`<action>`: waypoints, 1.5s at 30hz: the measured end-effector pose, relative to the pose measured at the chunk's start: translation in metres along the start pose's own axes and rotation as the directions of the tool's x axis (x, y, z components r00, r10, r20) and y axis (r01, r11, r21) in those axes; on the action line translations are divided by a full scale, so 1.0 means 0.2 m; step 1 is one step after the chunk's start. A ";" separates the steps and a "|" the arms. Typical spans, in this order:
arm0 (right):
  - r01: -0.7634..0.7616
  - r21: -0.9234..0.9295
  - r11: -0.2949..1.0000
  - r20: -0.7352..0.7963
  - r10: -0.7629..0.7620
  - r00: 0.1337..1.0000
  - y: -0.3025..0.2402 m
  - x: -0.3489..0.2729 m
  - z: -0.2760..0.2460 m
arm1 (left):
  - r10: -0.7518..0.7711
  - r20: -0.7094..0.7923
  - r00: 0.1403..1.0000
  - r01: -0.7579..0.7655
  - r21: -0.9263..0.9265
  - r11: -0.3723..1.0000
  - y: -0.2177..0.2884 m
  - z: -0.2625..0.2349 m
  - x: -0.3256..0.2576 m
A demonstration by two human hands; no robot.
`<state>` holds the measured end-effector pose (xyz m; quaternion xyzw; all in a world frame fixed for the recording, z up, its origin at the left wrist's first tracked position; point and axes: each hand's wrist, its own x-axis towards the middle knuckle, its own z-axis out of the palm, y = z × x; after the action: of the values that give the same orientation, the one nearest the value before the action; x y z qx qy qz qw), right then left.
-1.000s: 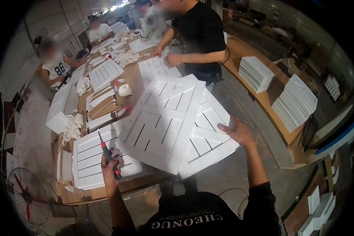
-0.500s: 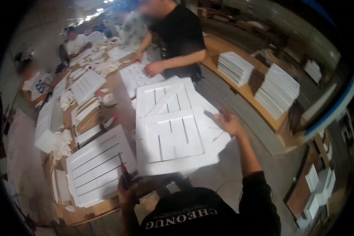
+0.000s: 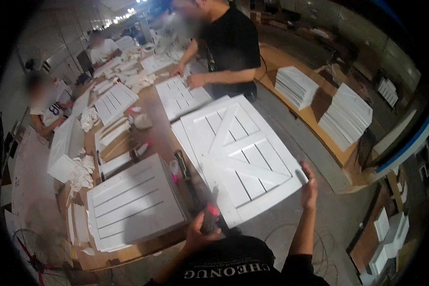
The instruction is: The person fits wooden strips onto white panels, trims the material with a utility knife, and wipes the surfaces with a cloth.
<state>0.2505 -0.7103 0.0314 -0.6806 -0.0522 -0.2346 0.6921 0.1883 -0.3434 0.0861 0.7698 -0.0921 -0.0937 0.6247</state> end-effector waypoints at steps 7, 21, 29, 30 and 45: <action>-0.074 0.058 0.996 -0.257 0.086 0.963 0.15 0.11 0.12 | -0.027 -0.030 0.999 0.022 -0.159 0.987 -0.04 0.03 -0.01; 0.099 0.171 0.980 -0.267 -0.050 0.962 0.45 0.23 0.06 | -0.082 -0.206 0.975 -0.006 -0.394 0.919 -0.07 0.22 -0.07; 0.068 0.138 0.988 -0.344 -0.016 0.939 0.30 0.20 0.15 | 0.010 -0.393 0.919 -0.076 -0.153 0.985 -0.07 0.29 -0.02; 0.052 0.121 0.991 -0.326 -0.009 0.945 0.31 0.20 0.16 | -0.032 -0.417 0.908 -0.037 -0.154 0.987 -0.08 0.30 -0.04; -0.161 0.463 0.872 -0.263 0.309 0.914 0.56 0.17 -0.06 | -0.150 -0.529 0.835 0.107 -0.111 0.988 0.01 0.37 -0.11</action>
<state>0.3218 -0.7351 -0.0583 -0.4630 0.0974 -0.2400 0.8477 0.1472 -0.4069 0.0731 0.7453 0.1416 0.0797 0.6466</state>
